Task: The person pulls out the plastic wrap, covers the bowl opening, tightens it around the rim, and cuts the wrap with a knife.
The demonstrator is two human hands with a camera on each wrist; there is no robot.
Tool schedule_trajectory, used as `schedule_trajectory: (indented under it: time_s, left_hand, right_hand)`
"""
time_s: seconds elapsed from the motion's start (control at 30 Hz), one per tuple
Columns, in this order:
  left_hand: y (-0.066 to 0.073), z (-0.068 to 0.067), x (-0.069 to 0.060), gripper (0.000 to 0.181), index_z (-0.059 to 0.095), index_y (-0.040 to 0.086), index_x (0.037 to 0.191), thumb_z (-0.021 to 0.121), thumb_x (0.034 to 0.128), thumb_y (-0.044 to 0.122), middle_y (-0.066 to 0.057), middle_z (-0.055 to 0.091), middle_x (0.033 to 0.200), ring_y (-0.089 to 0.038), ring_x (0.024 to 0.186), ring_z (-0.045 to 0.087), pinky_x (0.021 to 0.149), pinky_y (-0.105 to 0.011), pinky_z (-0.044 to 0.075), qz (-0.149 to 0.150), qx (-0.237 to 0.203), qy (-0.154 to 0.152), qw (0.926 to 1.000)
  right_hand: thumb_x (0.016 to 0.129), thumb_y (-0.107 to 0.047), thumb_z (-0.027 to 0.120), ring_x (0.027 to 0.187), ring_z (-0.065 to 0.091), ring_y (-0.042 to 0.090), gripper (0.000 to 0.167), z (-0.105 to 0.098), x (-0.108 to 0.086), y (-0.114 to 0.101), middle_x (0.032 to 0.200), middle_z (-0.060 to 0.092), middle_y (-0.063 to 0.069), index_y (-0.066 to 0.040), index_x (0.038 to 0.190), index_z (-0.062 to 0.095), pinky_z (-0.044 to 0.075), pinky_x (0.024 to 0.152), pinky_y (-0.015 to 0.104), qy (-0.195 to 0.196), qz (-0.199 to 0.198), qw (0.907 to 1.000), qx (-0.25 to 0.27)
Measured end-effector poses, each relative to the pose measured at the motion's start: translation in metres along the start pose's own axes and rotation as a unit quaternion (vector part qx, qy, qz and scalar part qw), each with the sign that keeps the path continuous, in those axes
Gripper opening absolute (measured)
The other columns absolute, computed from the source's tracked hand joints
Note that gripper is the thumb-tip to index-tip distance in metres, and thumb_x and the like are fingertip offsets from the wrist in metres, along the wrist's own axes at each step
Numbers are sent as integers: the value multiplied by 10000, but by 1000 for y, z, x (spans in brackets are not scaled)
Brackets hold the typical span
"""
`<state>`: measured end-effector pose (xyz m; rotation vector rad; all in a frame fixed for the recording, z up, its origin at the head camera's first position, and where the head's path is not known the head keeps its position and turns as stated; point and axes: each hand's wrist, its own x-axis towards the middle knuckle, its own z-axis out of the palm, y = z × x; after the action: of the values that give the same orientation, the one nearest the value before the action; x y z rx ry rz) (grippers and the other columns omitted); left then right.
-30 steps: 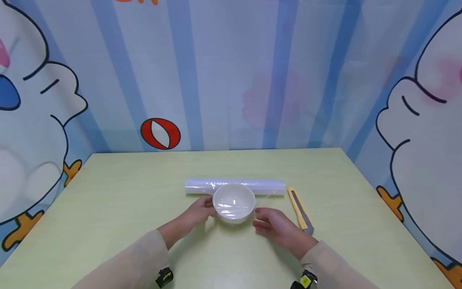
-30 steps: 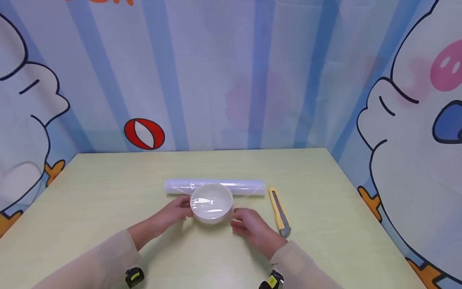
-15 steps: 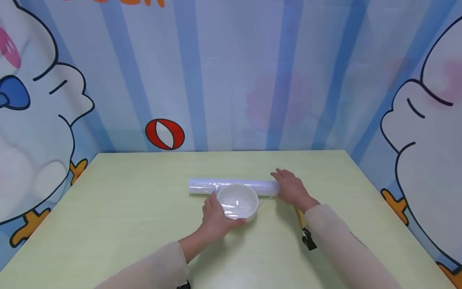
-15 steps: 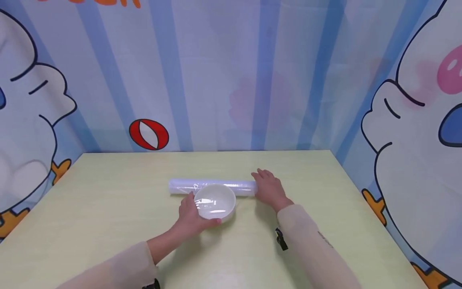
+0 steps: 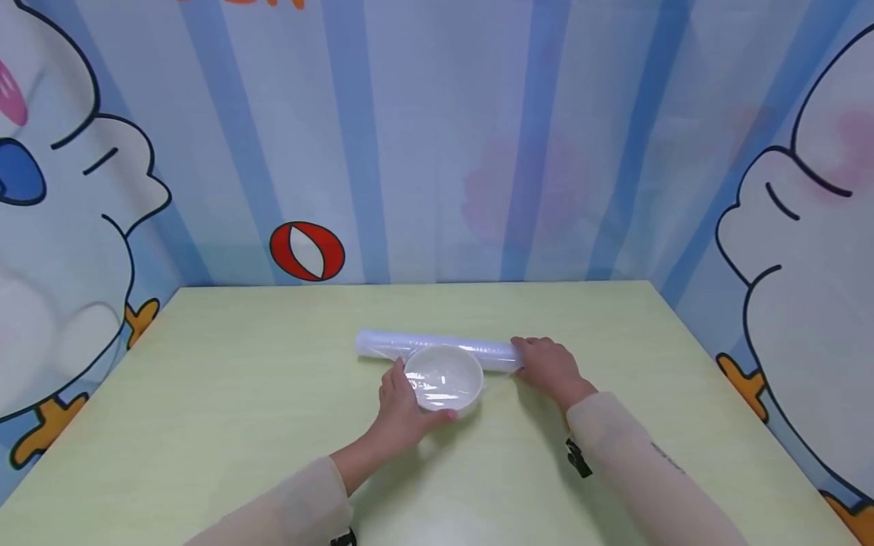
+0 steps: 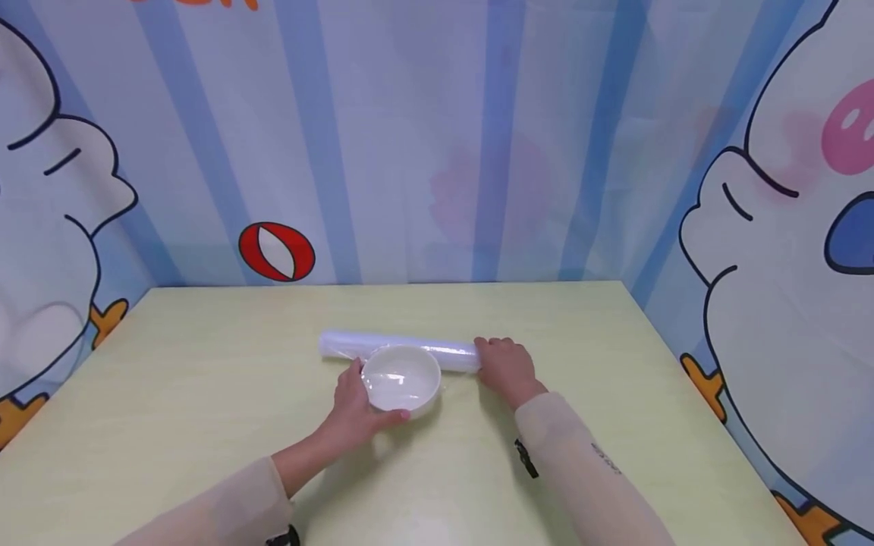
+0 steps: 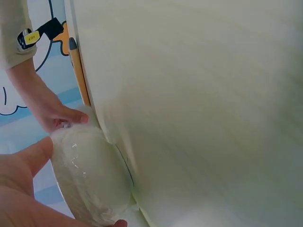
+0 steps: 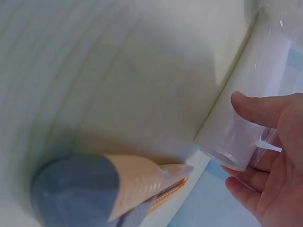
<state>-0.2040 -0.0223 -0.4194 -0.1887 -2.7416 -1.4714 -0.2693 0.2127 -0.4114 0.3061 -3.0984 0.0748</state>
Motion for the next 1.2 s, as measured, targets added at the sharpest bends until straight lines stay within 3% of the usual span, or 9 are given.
schedule_trajectory:
  time_s: [0.23, 0.53, 0.7, 0.87, 1.03, 1.2]
  left_hand:
    - [-7, -9, 9, 1068, 169, -94, 1375, 840, 621, 253, -278, 296, 1355, -407, 1240, 321, 1027, -530, 321, 80, 148, -286, 9994]
    - [-14, -20, 23, 963, 303, -78, 1318, 859, 559, 127, -239, 419, 1278, -349, 1177, 430, 1022, -497, 338, 309, -536, -591, 9963]
    - [-19, -26, 31, 1001, 209, -80, 1356, 836, 596, 98, -248, 337, 1334, -353, 1223, 374, 1060, -493, 284, 41, -848, -985, 9915]
    - [-21, -35, 36, 1009, 138, -67, 1377, 809, 640, 87, -245, 266, 1378, -357, 1260, 323, 1084, -500, 235, -111, -994, -1431, 9846]
    - [-21, -43, 39, 998, 107, -16, 1404, 790, 692, 134, -206, 240, 1414, -340, 1284, 294, 1090, -520, 217, -183, -827, -1879, 9785]
    - [-21, -51, 41, 1003, 79, 62, 1433, 771, 723, 212, -142, 225, 1450, -317, 1313, 264, 1094, -542, 209, -318, -660, -2306, 9703]
  right_hand:
    - [825, -184, 668, 908, 587, 316, 448, -1, -9, -4, 1080, 634, 177, -44, 1230, 535, 499, 800, 447, 52, 95, 9999, -110]
    - [796, -186, 696, 746, 578, 272, 393, 4, -25, -11, 906, 647, 166, -5, 1112, 548, 517, 644, 389, 627, -95, 9970, -451]
    - [772, -200, 714, 660, 563, 258, 349, 6, -33, -15, 788, 634, 151, 9, 1005, 560, 491, 552, 370, 883, -166, 9939, -645]
    - [741, -193, 725, 570, 532, 242, 291, 12, -41, -20, 664, 597, 136, 9, 871, 560, 452, 475, 356, 1432, -297, 9854, -872]
    - [721, -214, 739, 557, 531, 243, 303, 13, -51, -24, 630, 579, 130, 0, 831, 555, 450, 460, 357, 1684, -276, 9797, -1055]
    - [676, -252, 778, 519, 533, 220, 356, 11, -63, -26, 604, 566, 120, -10, 773, 536, 455, 435, 346, 1965, -494, 9704, -1311]
